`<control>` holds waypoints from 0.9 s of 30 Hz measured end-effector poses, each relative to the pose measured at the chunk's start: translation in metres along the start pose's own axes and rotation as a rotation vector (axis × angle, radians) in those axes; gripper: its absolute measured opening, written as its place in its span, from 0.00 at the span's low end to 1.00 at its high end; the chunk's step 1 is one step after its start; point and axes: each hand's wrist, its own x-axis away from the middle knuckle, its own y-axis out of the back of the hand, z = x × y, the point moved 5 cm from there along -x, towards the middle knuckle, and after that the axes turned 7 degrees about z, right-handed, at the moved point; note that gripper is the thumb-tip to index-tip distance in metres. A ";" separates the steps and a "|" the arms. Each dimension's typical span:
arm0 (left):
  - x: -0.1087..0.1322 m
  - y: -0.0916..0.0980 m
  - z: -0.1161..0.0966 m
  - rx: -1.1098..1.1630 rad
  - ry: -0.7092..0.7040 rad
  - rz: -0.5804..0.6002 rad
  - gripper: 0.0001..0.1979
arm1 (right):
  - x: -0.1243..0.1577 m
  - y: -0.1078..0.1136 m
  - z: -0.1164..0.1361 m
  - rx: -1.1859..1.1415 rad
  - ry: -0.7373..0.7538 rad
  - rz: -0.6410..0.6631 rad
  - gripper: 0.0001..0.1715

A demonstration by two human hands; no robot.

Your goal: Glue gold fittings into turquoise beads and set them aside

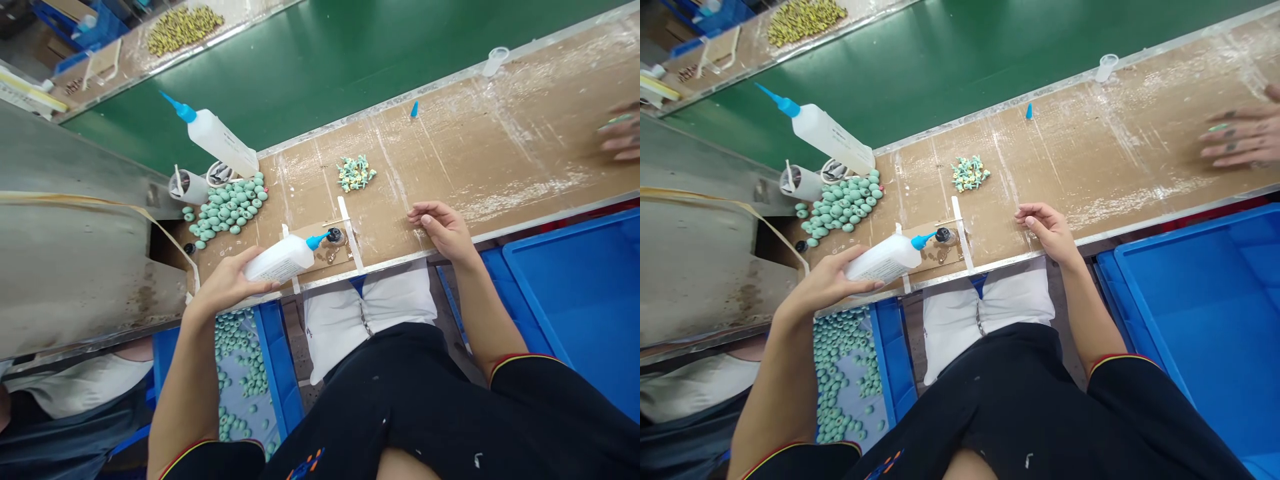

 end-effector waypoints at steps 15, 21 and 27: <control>0.004 -0.062 0.033 0.919 -0.058 -0.365 0.36 | 0.022 -0.058 0.037 0.067 0.014 0.191 0.26; 0.011 -0.116 0.009 1.113 -0.091 -0.538 0.39 | 0.044 -0.146 0.063 0.138 0.100 0.498 0.36; -0.011 -0.160 -0.056 1.151 -0.281 -0.331 0.45 | 0.047 -0.147 0.079 0.194 0.051 0.453 0.54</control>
